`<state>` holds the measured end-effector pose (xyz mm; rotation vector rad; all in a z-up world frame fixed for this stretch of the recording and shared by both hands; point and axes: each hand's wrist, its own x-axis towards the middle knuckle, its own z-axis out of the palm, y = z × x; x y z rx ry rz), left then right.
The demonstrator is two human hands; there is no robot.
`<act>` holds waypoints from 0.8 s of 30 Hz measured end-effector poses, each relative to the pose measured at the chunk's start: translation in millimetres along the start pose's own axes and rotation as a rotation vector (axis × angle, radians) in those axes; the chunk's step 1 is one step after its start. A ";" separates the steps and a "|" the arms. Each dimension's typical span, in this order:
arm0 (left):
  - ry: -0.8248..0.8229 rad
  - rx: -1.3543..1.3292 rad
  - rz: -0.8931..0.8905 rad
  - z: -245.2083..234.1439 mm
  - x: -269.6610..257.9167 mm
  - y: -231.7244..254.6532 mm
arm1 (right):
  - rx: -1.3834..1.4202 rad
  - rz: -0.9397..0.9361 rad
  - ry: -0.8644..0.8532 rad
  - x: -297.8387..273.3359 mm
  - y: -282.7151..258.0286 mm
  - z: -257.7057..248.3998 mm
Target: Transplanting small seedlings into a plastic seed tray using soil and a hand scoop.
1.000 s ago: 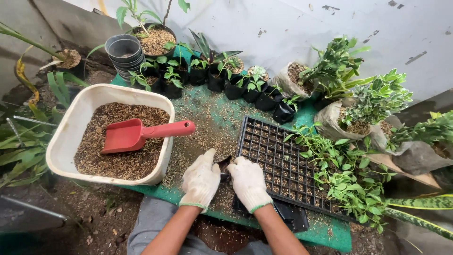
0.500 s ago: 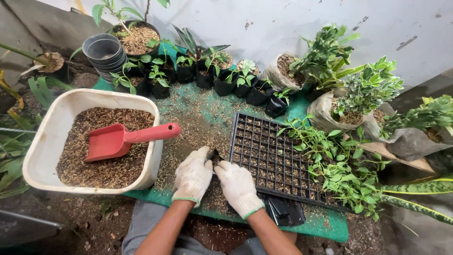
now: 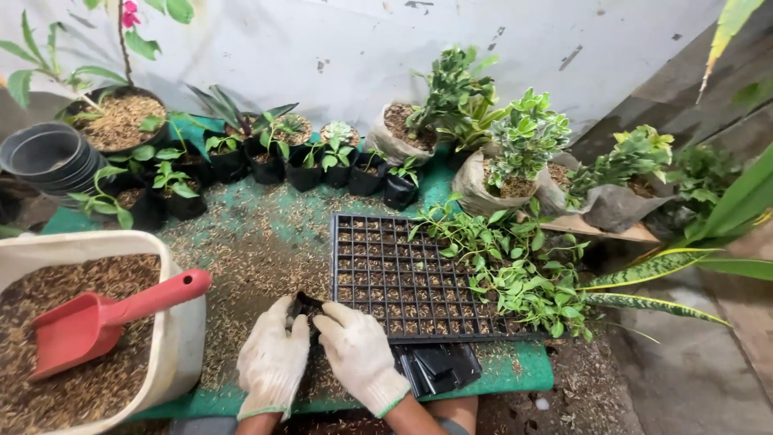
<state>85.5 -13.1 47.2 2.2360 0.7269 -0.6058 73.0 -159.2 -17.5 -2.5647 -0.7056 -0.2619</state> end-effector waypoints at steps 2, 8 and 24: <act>0.018 -0.007 0.016 0.9 0.0 -1.0 | 0.024 0.088 0.093 -8.0 0.4 -1.9; -0.012 -0.009 -0.030 -10.7 -11.3 10.1 | -0.055 0.375 0.194 -49.9 58.3 30.4; 0.078 0.057 0.924 95.8 -7.8 12.1 | -0.119 0.699 -0.104 -50.4 65.3 29.1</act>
